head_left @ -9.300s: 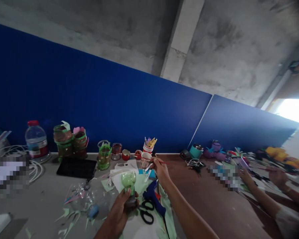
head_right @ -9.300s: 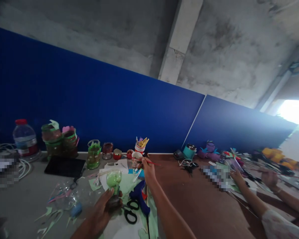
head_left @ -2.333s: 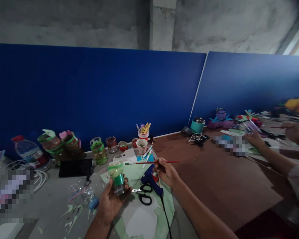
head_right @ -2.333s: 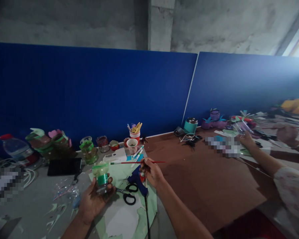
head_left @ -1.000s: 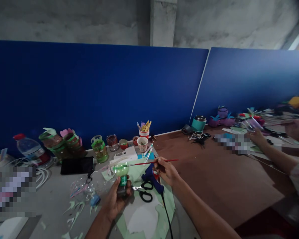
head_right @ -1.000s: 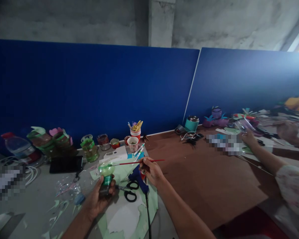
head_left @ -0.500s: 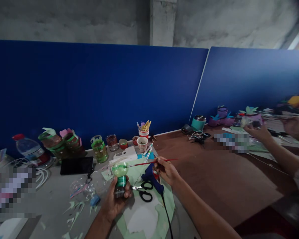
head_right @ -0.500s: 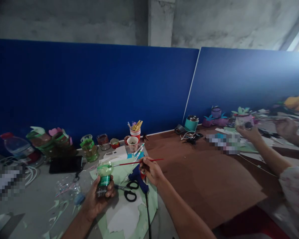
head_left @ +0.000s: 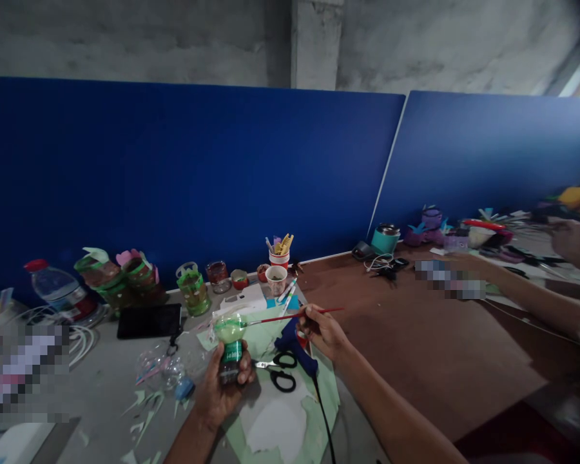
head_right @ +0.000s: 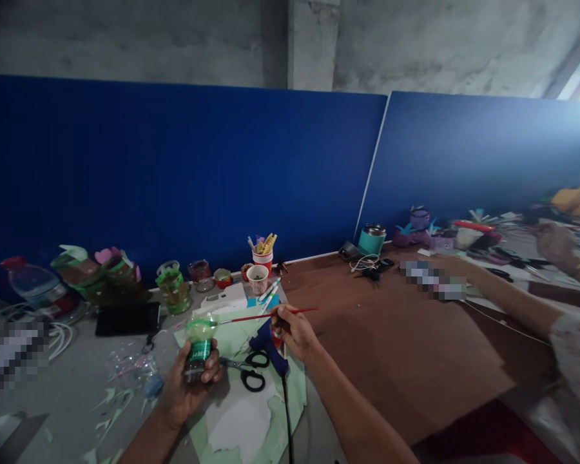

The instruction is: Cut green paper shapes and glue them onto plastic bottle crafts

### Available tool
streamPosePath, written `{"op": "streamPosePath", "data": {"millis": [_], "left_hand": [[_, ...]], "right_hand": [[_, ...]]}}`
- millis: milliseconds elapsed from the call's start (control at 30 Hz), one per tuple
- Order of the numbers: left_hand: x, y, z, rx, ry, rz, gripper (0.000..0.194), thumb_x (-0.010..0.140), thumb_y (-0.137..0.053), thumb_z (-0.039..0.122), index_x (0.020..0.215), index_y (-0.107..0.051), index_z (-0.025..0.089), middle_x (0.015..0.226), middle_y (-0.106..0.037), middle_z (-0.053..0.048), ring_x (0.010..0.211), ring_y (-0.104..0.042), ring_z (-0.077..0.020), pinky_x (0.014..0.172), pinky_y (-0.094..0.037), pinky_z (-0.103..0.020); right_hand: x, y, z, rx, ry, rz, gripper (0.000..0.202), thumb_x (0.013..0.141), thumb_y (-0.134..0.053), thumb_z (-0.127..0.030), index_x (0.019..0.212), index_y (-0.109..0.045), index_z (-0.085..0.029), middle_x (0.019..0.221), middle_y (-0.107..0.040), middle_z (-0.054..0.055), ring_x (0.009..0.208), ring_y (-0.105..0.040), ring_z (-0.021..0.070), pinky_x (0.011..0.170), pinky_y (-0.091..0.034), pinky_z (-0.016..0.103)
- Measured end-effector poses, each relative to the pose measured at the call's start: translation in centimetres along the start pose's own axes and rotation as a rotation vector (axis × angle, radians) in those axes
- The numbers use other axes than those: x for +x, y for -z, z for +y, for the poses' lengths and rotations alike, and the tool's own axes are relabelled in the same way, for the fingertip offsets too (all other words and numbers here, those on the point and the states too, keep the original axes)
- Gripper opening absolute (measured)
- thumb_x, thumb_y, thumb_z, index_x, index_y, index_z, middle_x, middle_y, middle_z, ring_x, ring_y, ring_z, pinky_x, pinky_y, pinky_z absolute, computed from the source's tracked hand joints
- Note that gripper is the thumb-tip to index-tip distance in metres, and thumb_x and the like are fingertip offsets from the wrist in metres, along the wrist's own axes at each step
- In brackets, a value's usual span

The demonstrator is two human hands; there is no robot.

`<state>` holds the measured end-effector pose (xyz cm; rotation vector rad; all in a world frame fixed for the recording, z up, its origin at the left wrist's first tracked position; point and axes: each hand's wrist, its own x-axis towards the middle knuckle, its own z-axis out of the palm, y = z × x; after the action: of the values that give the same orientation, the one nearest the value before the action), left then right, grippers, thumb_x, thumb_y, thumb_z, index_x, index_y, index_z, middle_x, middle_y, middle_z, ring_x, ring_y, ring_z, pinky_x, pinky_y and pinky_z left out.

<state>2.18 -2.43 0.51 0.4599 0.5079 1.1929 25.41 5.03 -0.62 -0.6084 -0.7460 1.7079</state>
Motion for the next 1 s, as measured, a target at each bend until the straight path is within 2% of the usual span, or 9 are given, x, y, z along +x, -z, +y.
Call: {"op": "streamPosePath", "data": {"millis": [467,600,700,833,1000], "left_hand": [[0.02,0.5,0.3,-0.113,-0.003,-0.023,0.035,0.079,-0.063,0.042,0.09,-0.065,0.009,0.06,-0.053,0.001,0.046,-0.045,-0.006,0.054,-0.043,-0.025],[-0.19,0.29,0.42,-0.142,-0.002,-0.005,0.035,0.078,-0.066,0.041,0.095,-0.063,0.01,0.068,-0.054,0.001,0.047,-0.042,-0.0037,0.055,-0.043,-0.023],[-0.38,-0.01,0.51,-0.142,-0.013,0.02,0.032,0.076,-0.068,0.041,0.09,-0.062,0.012,0.076,-0.055,-0.001,0.048,-0.04,-0.0029,0.056,-0.045,-0.022],[-0.27,0.08,0.63,-0.092,-0.061,0.085,0.027,0.075,-0.07,0.038,0.082,-0.062,0.012,0.08,-0.059,-0.004,0.054,-0.048,-0.0069,0.06,-0.049,-0.026],[0.22,0.38,0.82,-0.073,-0.028,0.211,0.023,0.079,-0.066,0.032,0.092,-0.064,0.013,0.085,-0.065,-0.008,0.067,-0.061,-0.0156,0.069,-0.055,-0.034]], "right_hand": [[-0.03,-0.07,-0.07,-0.01,0.016,0.021,0.024,0.065,-0.079,-0.035,0.072,-0.067,-0.015,0.055,-0.059,-0.001,0.051,-0.052,0.0103,0.047,-0.037,0.021],[0.11,0.07,-0.2,0.004,0.037,0.053,0.024,0.065,-0.078,-0.035,0.071,-0.066,-0.015,0.055,-0.058,-0.001,0.05,-0.052,0.0104,0.044,-0.035,0.021],[0.15,0.05,-0.46,0.018,0.04,0.06,0.023,0.063,-0.079,-0.034,0.07,-0.067,-0.016,0.055,-0.057,-0.002,0.051,-0.052,0.0105,0.045,-0.036,0.021],[0.12,0.03,-0.56,0.042,0.028,0.061,0.021,0.063,-0.078,-0.034,0.07,-0.067,-0.017,0.056,-0.056,-0.002,0.052,-0.052,0.0107,0.045,-0.036,0.021],[0.12,0.13,-0.26,0.047,0.013,0.033,0.022,0.066,-0.077,-0.036,0.071,-0.066,-0.018,0.056,-0.057,-0.002,0.051,-0.05,0.0107,0.044,-0.034,0.021]]}}
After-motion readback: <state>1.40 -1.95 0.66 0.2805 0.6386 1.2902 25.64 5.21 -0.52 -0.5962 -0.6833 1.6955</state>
